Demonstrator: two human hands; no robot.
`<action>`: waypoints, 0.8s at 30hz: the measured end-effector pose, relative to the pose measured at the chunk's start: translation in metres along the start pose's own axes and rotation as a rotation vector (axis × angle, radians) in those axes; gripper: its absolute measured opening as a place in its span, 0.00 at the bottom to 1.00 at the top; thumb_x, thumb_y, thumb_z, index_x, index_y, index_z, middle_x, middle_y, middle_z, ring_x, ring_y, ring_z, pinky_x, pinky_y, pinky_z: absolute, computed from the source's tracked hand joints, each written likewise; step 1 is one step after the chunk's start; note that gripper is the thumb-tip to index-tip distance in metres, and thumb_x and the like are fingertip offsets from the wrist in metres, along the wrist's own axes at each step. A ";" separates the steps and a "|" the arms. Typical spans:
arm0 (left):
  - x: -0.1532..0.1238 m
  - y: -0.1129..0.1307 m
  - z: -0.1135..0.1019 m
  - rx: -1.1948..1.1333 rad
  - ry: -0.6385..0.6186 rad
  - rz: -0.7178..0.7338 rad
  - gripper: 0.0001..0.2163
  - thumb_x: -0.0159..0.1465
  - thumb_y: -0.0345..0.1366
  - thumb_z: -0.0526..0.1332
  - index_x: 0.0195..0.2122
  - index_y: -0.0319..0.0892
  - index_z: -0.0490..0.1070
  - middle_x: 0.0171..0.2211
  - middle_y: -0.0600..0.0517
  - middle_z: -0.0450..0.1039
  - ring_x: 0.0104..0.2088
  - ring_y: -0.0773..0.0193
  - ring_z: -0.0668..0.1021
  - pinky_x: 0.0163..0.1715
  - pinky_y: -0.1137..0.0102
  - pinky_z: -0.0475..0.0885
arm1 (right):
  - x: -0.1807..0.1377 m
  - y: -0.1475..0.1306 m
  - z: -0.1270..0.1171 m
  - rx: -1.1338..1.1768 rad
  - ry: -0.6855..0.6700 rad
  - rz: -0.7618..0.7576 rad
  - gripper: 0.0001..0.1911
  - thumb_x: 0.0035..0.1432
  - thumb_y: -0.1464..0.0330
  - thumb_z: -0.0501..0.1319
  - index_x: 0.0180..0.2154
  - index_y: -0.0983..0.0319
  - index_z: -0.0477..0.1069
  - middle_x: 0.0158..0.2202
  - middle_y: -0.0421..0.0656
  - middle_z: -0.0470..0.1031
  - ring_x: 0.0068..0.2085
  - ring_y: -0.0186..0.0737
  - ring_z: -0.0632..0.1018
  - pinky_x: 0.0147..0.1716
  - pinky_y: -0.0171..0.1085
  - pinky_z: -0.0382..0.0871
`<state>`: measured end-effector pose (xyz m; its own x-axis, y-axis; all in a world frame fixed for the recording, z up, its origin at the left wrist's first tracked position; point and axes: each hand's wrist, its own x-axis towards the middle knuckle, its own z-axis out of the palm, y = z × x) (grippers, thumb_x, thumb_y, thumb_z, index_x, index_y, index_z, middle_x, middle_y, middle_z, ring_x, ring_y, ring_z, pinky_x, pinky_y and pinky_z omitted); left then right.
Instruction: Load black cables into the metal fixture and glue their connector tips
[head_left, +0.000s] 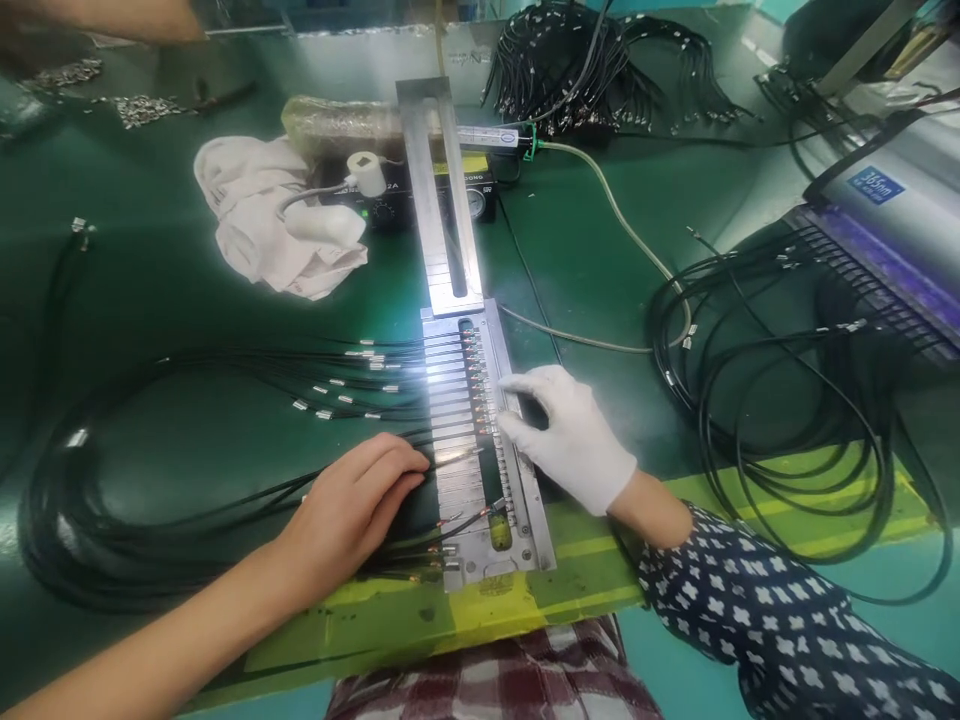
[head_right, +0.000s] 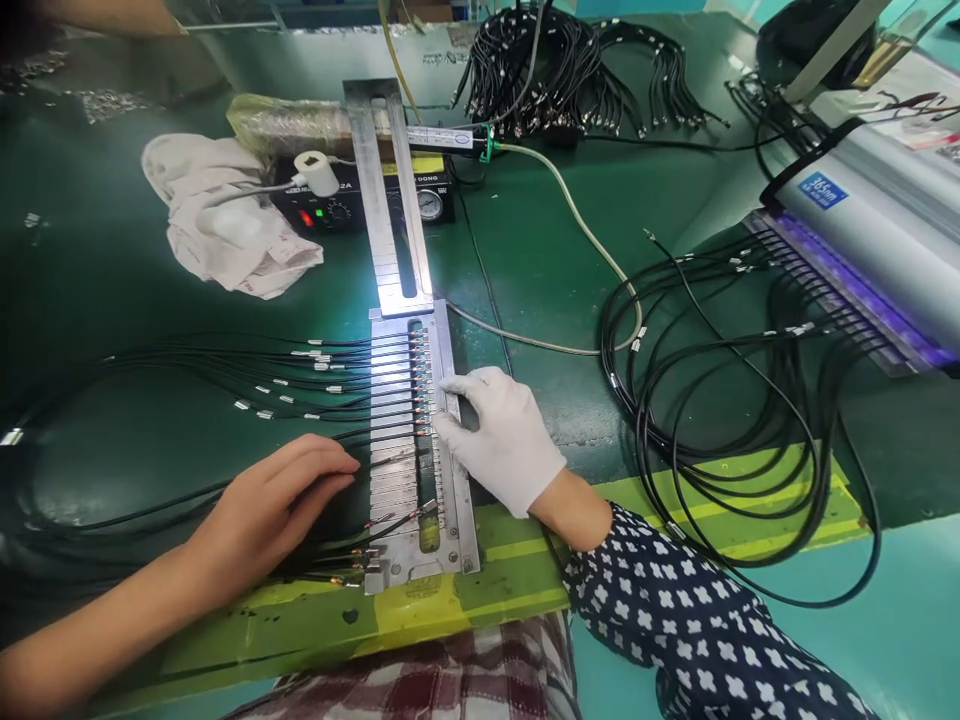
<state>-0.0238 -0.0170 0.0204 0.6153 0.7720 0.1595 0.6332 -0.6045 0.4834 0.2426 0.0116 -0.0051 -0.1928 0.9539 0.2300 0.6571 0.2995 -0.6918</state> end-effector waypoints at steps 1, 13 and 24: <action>0.005 -0.002 -0.001 -0.013 0.016 0.023 0.06 0.71 0.28 0.56 0.46 0.43 0.69 0.41 0.52 0.73 0.41 0.67 0.76 0.43 0.74 0.71 | 0.000 0.001 0.000 0.008 0.009 -0.014 0.13 0.60 0.68 0.66 0.47 0.61 0.77 0.45 0.49 0.78 0.46 0.47 0.79 0.48 0.48 0.76; 0.028 -0.012 0.001 0.072 0.007 0.248 0.13 0.69 0.22 0.53 0.49 0.37 0.74 0.39 0.48 0.75 0.37 0.67 0.78 0.37 0.76 0.73 | 0.005 0.003 -0.001 0.044 0.013 -0.019 0.12 0.59 0.72 0.65 0.46 0.61 0.78 0.43 0.47 0.79 0.44 0.45 0.79 0.45 0.45 0.76; 0.015 -0.010 0.013 0.268 0.101 0.258 0.12 0.68 0.23 0.54 0.49 0.35 0.74 0.39 0.45 0.72 0.37 0.62 0.73 0.37 0.69 0.71 | 0.005 -0.004 -0.001 -0.029 -0.012 -0.004 0.21 0.49 0.69 0.69 0.47 0.61 0.79 0.42 0.48 0.76 0.43 0.48 0.79 0.44 0.47 0.76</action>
<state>-0.0141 -0.0019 0.0067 0.7299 0.5949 0.3367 0.5720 -0.8012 0.1758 0.2401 0.0148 -0.0010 -0.2038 0.9530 0.2241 0.6771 0.3026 -0.6708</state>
